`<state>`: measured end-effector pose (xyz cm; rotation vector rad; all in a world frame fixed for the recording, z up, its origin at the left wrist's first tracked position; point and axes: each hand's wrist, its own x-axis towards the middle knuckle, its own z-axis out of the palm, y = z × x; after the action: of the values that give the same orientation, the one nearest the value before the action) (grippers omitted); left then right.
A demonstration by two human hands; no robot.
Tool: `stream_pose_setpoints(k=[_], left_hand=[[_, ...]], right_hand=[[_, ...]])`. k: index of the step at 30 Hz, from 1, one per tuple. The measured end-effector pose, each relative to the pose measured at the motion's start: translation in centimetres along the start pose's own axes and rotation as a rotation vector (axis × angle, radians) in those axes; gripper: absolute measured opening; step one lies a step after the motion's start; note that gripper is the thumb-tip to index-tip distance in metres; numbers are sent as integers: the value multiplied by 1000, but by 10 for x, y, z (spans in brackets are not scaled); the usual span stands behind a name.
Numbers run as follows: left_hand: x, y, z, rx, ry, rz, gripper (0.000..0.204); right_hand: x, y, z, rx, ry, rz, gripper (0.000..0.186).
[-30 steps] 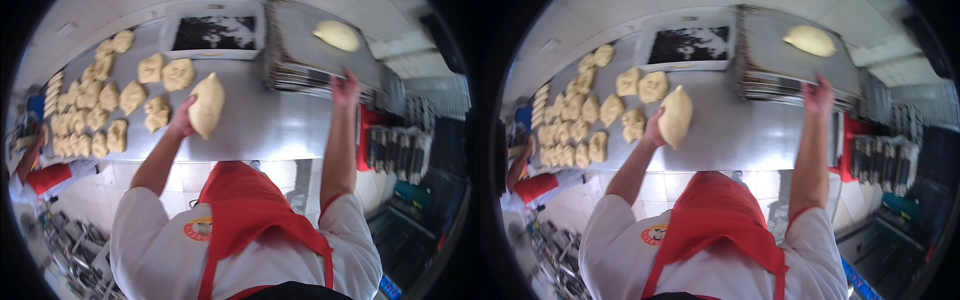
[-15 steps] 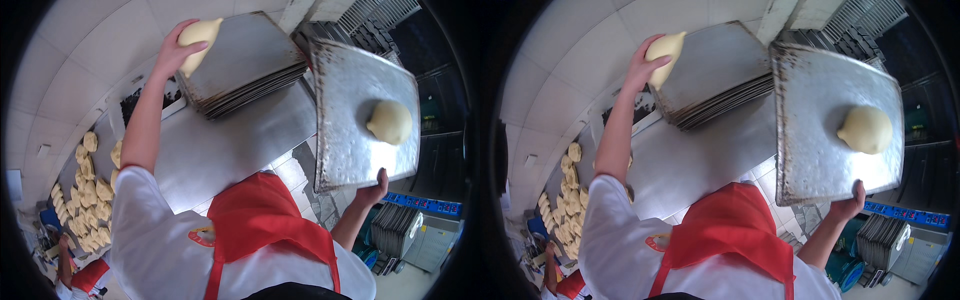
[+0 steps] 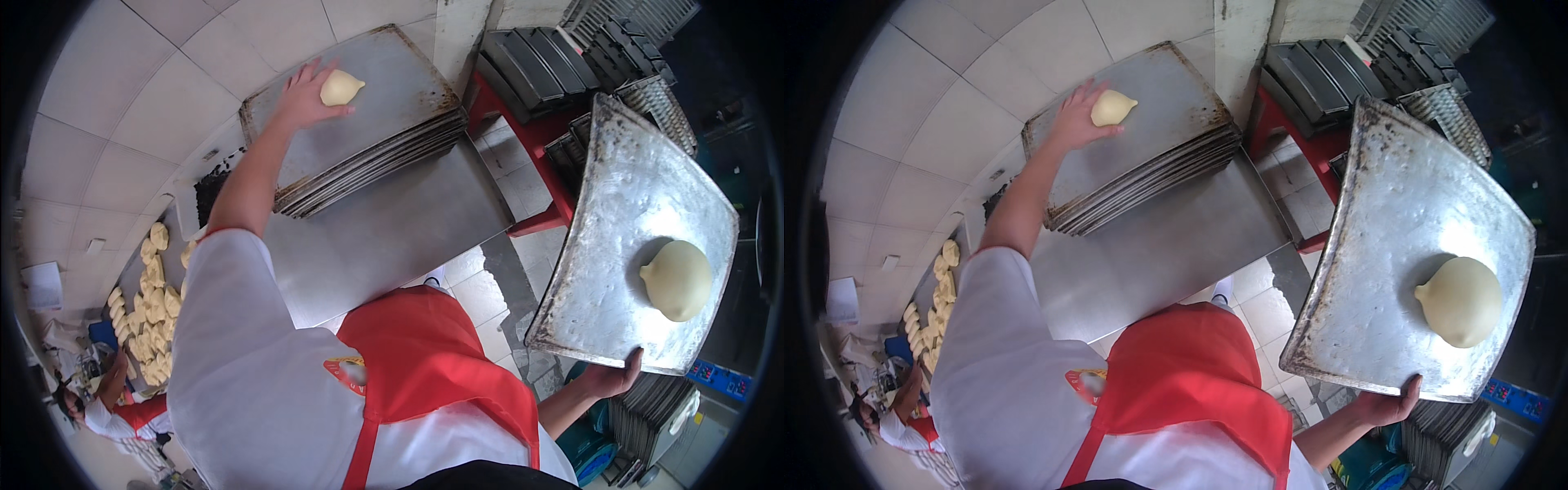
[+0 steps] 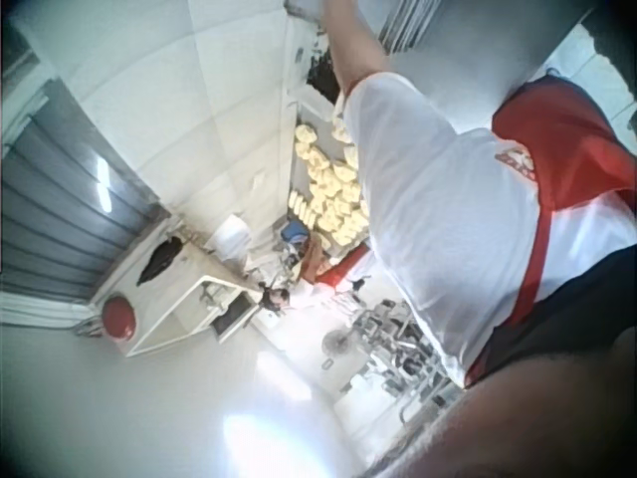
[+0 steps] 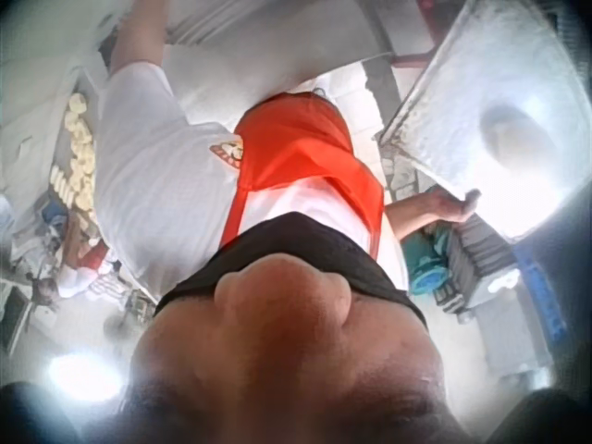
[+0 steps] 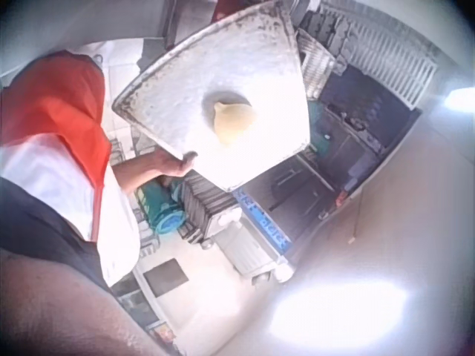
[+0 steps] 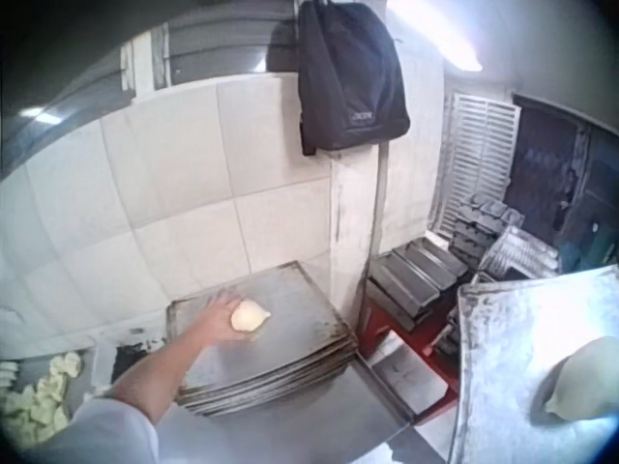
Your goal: The person places trays of dough into an oven, then retrieves dough pieces from a counter, flattens them, adds raisins, and rolls them into loaves before placing them on trays.
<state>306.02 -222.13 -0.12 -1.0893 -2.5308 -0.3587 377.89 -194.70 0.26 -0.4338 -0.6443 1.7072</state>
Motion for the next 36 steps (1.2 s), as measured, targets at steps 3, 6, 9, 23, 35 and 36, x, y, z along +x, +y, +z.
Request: stream_pose_setpoints(k=[3, 6, 9, 23, 35, 36], left_hand=[[-58, 41, -8, -503, 383, -207, 82], [-165, 100, -16, -1181, 178, -824, 56], [-196, 150, -12, -1752, 341, -1174, 39], [-115, 46, 85, -2526, 641, -1659, 46], [-54, 43, 122, -2367, 548, -1427, 53], [-53, 39, 125, -2353, 575, -1467, 54]], right_hand=[[15, 5, -20, 36, -45, -30, 44], [12, 9, -29, 132, -91, -37, 46], [29, 14, -35, 220, -220, 20, 46], [-1, 46, 34, 78, 36, -71, 47], [-41, 48, 38, -73, 160, -187, 55], [-43, 47, 34, -63, 176, -194, 55]])
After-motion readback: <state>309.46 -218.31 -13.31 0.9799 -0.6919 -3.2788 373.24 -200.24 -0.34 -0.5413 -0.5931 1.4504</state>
